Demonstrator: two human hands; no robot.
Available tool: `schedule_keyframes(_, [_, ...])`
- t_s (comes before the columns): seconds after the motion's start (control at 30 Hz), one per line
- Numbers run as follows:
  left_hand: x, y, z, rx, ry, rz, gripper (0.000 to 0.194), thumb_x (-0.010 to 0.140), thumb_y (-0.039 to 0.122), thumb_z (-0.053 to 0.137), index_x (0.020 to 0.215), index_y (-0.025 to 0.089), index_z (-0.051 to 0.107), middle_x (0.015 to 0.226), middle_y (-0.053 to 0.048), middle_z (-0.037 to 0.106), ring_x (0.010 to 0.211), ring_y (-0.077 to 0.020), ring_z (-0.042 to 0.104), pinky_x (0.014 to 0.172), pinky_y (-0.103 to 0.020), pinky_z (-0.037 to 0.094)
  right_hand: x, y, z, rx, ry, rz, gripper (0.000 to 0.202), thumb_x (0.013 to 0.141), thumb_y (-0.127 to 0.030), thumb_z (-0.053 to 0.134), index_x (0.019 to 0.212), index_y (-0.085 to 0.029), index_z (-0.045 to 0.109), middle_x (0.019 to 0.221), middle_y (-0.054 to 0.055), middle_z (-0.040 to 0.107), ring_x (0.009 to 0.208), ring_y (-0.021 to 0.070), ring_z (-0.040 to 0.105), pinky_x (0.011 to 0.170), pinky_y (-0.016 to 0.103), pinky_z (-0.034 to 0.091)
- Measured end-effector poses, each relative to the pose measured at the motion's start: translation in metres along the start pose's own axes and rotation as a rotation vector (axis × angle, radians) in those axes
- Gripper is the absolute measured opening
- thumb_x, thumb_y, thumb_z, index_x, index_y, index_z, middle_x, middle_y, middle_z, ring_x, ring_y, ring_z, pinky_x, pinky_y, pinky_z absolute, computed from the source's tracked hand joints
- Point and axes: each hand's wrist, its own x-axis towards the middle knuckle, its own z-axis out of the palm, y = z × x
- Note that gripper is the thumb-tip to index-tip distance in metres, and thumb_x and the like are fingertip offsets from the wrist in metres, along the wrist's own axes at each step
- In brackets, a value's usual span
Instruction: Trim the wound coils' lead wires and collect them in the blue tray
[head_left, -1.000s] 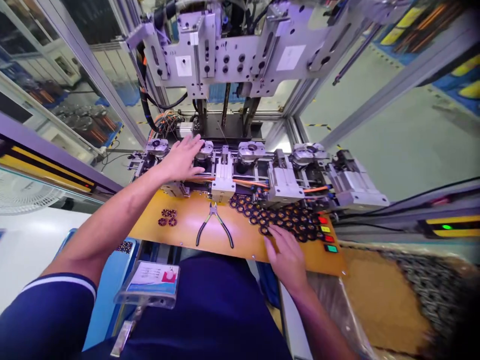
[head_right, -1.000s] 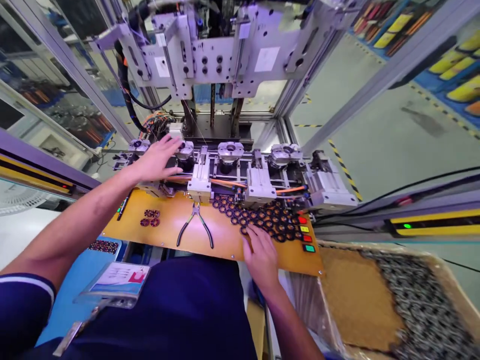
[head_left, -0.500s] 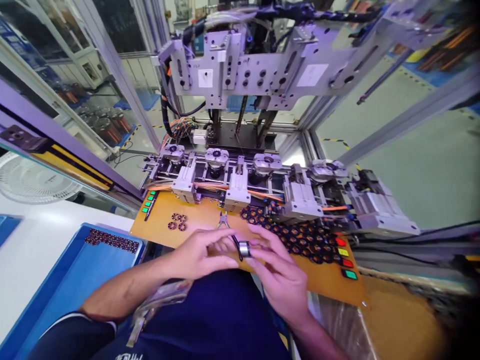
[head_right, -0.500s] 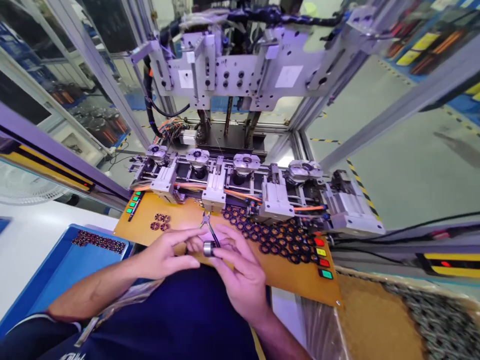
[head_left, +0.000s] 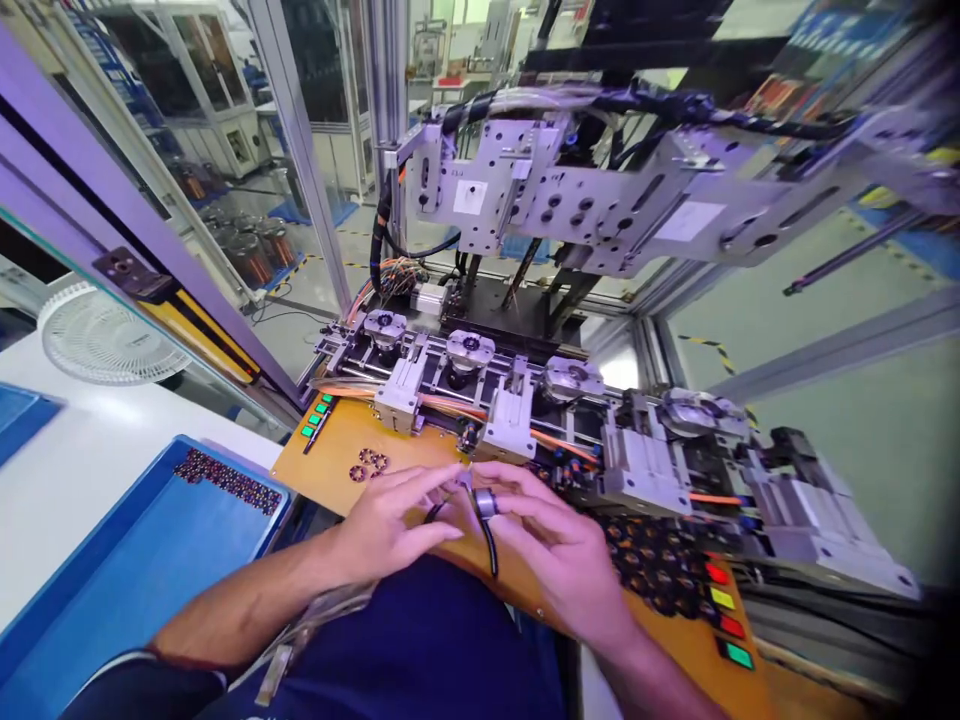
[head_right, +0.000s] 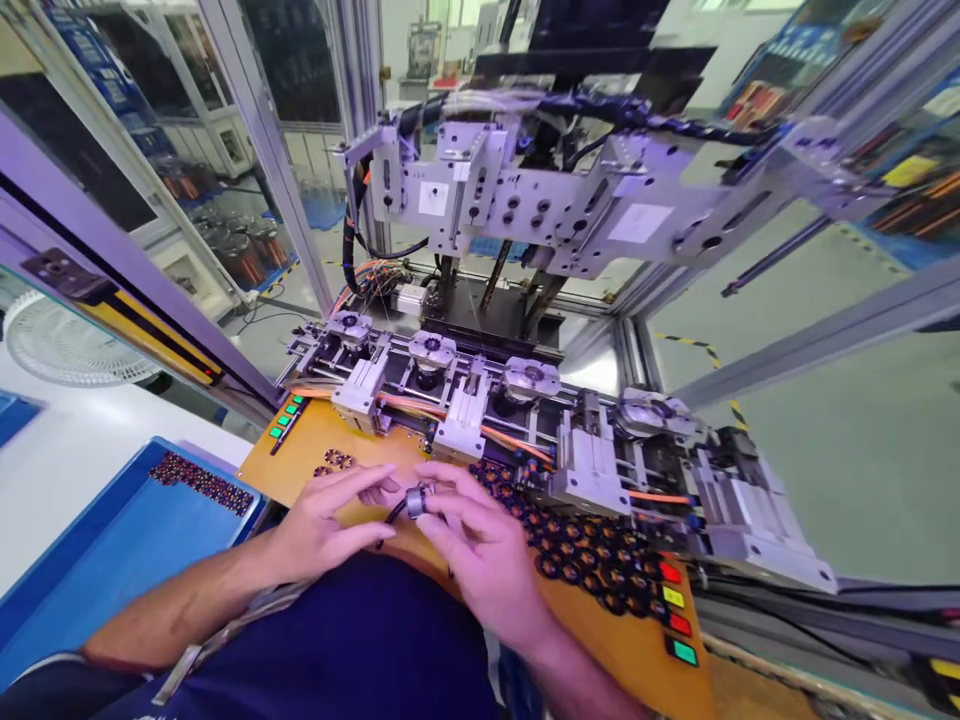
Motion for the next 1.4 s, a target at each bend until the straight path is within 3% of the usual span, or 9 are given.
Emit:
schedule_keyframes(0.13, [-0.022,-0.026,-0.018,0.140,0.123,-0.214,0.043,0.084,0.024,0.068,0.125,0.017,0.060,0.102,-0.009,0.075,0.085,-0.0165,0.071,0.079,-0.028,0.059,0.051,0.017,-0.079,-0.483,0.053,-0.164,0.016,0.090,-0.028,0.060,0.090,-0.019,0.073,0.106,0.009,0.071,0.097,0.0220,0.069,0.090,0.039,0.056])
schedule_keyframes(0.23, [-0.047,-0.055,-0.027,0.263,0.208,-0.337,0.032,0.085,0.028,0.066,0.114,0.016,0.065,0.097,-0.008,0.076,0.080,-0.0173,0.072,0.076,-0.029,0.060,0.089,0.042,-0.133,-0.605,0.113,-0.172,0.020,0.087,-0.028,0.060,0.083,-0.015,0.074,0.099,0.013,0.072,0.091,0.0268,0.069,0.088,0.047,0.055])
schedule_keyframes(0.37, [-0.076,-0.088,-0.031,0.378,0.293,-0.387,0.035,0.084,0.035,0.065,0.113,0.015,0.065,0.095,-0.008,0.076,0.075,-0.0180,0.072,0.070,-0.029,0.061,0.117,0.067,-0.168,-0.678,0.057,-0.181,0.019,0.084,-0.022,0.057,0.081,-0.017,0.075,0.106,0.008,0.072,0.093,0.0227,0.069,0.089,0.040,0.056])
schedule_keyframes(0.5, [-0.090,-0.102,-0.036,0.439,0.290,-0.440,0.039,0.084,0.040,0.064,0.116,0.017,0.064,0.097,-0.008,0.076,0.072,-0.0164,0.071,0.057,-0.023,0.059,0.124,0.076,-0.170,-0.732,-0.006,-0.194,0.020,0.086,-0.018,0.056,0.085,-0.018,0.076,0.108,0.006,0.072,0.095,0.0206,0.069,0.090,0.037,0.055])
schedule_keyframes(0.77, [-0.082,-0.094,-0.041,0.501,0.254,-0.457,0.036,0.086,0.040,0.063,0.113,0.017,0.065,0.098,-0.008,0.076,0.076,-0.0170,0.072,0.070,-0.026,0.060,0.121,0.079,-0.166,-0.827,-0.102,-0.205,0.022,0.089,-0.017,0.054,0.089,-0.018,0.077,0.108,0.006,0.072,0.096,0.0206,0.067,0.092,0.038,0.054])
schedule_keyframes(1.07, [-0.081,-0.097,-0.044,0.548,0.247,-0.445,0.034,0.086,0.041,0.062,0.111,0.018,0.066,0.096,-0.008,0.076,0.074,-0.0166,0.072,0.063,-0.024,0.058,0.127,0.078,-0.159,-1.033,-0.182,-0.156,0.025,0.086,-0.015,0.053,0.089,-0.016,0.077,0.107,0.007,0.072,0.096,0.0243,0.066,0.086,0.038,0.056])
schedule_keyframes(1.17, [-0.077,-0.092,-0.047,0.569,0.251,-0.453,0.034,0.085,0.042,0.062,0.109,0.017,0.067,0.096,-0.008,0.076,0.072,-0.0168,0.072,0.058,-0.023,0.057,0.119,0.077,-0.159,-1.081,-0.167,-0.157,0.033,0.085,-0.010,0.049,0.104,-0.015,0.075,0.118,0.008,0.070,0.107,0.0253,0.064,0.094,0.040,0.054])
schedule_keyframes(1.27, [-0.077,-0.090,-0.050,0.566,0.268,-0.480,0.035,0.085,0.043,0.062,0.108,0.018,0.067,0.096,-0.009,0.076,0.072,-0.0176,0.071,0.049,-0.021,0.054,0.104,0.081,-0.158,-1.122,-0.158,-0.155,0.050,0.075,0.000,0.046,0.118,-0.012,0.069,0.129,0.009,0.063,0.123,0.0275,0.056,0.104,0.043,0.048])
schedule_keyframes(1.4, [-0.078,-0.093,-0.051,0.563,0.277,-0.460,0.034,0.085,0.042,0.062,0.109,0.018,0.067,0.096,-0.008,0.075,0.073,-0.0175,0.071,0.054,-0.023,0.056,0.090,0.088,-0.153,-1.165,-0.154,-0.136,0.058,0.072,0.005,0.044,0.122,-0.013,0.065,0.135,0.008,0.059,0.128,0.0293,0.053,0.101,0.048,0.049])
